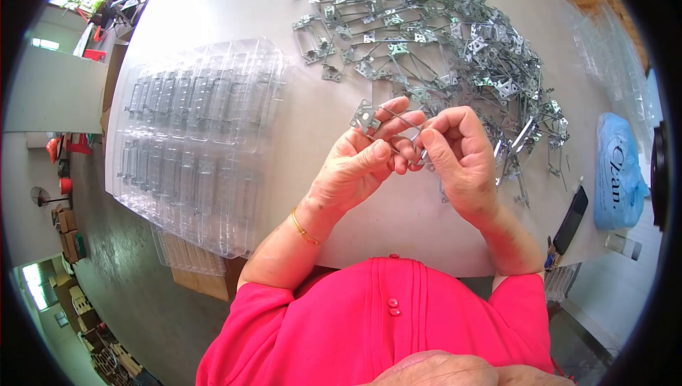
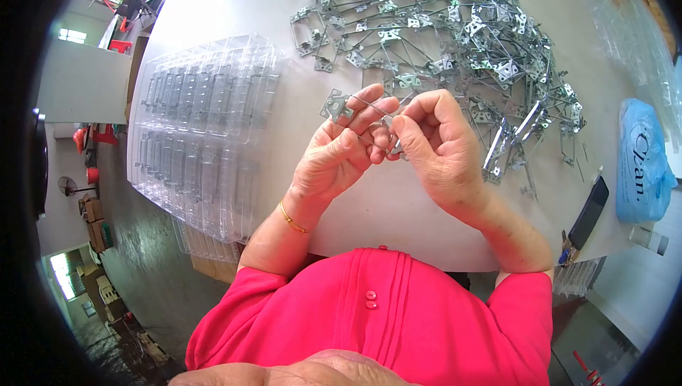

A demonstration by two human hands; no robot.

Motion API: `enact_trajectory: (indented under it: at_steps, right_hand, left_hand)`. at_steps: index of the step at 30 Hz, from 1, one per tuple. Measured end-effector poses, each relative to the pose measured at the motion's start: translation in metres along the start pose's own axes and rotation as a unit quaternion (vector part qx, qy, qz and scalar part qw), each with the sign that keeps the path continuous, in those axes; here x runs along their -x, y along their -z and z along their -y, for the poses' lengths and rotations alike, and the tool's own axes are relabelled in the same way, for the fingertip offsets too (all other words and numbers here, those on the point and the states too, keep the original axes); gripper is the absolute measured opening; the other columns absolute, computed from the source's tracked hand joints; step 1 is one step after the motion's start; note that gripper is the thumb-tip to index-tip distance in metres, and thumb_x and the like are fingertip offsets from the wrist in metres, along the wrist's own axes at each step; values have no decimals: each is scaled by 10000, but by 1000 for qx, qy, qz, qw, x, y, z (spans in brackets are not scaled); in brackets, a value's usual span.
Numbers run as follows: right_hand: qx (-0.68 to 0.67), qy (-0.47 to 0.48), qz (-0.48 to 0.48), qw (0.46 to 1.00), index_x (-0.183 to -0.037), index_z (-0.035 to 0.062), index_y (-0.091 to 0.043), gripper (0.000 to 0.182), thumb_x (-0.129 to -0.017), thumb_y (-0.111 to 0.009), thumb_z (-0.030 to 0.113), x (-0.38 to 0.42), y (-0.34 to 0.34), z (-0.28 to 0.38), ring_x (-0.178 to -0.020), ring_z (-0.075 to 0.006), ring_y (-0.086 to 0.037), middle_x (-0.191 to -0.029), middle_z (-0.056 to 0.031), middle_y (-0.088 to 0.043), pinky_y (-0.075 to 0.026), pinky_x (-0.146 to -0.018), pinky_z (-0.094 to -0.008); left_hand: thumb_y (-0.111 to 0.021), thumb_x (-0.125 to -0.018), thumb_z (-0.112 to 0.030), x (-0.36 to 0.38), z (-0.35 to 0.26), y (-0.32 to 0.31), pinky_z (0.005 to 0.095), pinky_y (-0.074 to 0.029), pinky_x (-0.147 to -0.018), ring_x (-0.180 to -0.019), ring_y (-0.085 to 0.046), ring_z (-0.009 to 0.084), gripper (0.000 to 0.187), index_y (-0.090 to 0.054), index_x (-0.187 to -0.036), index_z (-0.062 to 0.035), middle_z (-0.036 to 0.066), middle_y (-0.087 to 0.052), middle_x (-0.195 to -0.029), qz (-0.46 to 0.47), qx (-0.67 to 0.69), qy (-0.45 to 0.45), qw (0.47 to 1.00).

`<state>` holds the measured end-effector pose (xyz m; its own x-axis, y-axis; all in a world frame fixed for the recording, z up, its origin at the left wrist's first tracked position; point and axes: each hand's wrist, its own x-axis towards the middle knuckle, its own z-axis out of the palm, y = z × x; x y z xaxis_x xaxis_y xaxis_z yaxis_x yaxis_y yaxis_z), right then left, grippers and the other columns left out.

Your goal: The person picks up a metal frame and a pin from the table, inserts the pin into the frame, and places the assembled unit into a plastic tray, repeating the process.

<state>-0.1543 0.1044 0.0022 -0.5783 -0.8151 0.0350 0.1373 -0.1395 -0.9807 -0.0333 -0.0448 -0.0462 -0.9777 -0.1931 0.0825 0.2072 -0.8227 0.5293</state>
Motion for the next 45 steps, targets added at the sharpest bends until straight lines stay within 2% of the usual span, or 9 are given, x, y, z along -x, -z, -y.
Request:
enact_trajectory:
  at_steps: [8, 11, 13, 18, 25, 32, 38, 40, 45]
  right_hand:
    - [5, -30, 30, 999, -1089, 26, -530, 87, -1041, -596, 56, 1, 2, 5, -911, -81, -635, -999, -41, -637, -526, -814, -241]
    - [110, 47, 8, 993, -1074, 24, -580, 105, -1017, -652, 77, -6, 12, 6, -907, -68, -616, -1007, -22, -638, -509, -821, -228]
    - [230, 114, 4, 966, -1064, 26, -615, 143, -985, -707, 101, -10, 25, 10, -894, -60, -597, -1016, -8, -637, -499, -819, -223]
    - [16, 45, -54, 997, -1072, 14, -593, 139, -998, -686, 85, -8, 23, 26, -786, -69, -619, -971, -34, -644, -536, -687, -223]
    - [56, 124, -48, 990, -1079, 8, -555, 137, -988, -657, -6, -6, 14, 17, -853, -105, -671, -1015, -68, -659, -576, -770, -253]
    - [343, 238, -34, 908, -1034, 5, -608, 194, -893, -709, -81, -10, 15, 18, -832, -144, -684, -997, -96, -661, -560, -693, -282]
    - [462, 164, 35, 871, -1022, 23, -627, 106, -937, -683, -4, -4, 16, 28, -662, -107, -630, -776, -46, -639, -498, -578, -282]
    - [309, -23, 29, 950, -1012, 17, -618, 64, -967, -660, 32, 0, 14, 34, -601, -45, -567, -681, -9, -594, -448, -536, -244]
    - [209, -85, 35, 974, -1006, 15, -606, 48, -1002, -618, 61, 0, 10, 40, -608, -9, -536, -676, 17, -591, -419, -531, -221]
  left_hand:
    - [-719, -975, -282, 1, 4, 9, 343, -531, -881, -1021, -642, 186, 601, -486, -1466, -25, 138, -645, -1360, -9, 33, -31, 999]
    - [-677, -1001, -344, 3, -3, 4, 356, -528, -874, -1027, -645, 190, 561, -520, -1426, -13, 136, -674, -1293, -51, -19, -34, 998]
    - [-588, -1019, -509, 3, -6, -2, 370, -533, -836, -947, -668, 226, 644, -502, -1414, -7, 95, -677, -1152, -55, -76, -1, 996]
    - [-385, -1082, -546, 2, -1, 2, 346, -505, -683, -723, -620, 209, 641, -529, -1367, 9, 100, -638, -1066, -29, 14, 88, 996]
    - [-285, -1118, -483, 2, 3, -2, 329, -447, -604, -628, -550, 196, 589, -567, -1291, 5, 128, -618, -1046, -65, 18, 107, 992]
    - [-309, -1121, -447, 3, 2, -1, 321, -443, -605, -628, -543, 204, 545, -580, -1280, -1, 131, -620, -1019, -55, -24, 84, 995]
    - [-334, -1122, -417, 3, 0, -2, 315, -448, -612, -648, -546, 196, 519, -586, -1293, 4, 124, -621, -1016, -58, -51, 79, 994]
    - [-360, -1120, -393, 2, -1, -6, 309, -450, -617, -667, -548, 189, 487, -586, -1287, 5, 115, -616, -1005, -73, -69, 84, 991]
    - [-402, -1111, -384, 4, -5, -17, 291, -442, -625, -685, -545, 175, 458, -589, -1276, 1, 98, -601, -973, -82, -131, 108, 982]
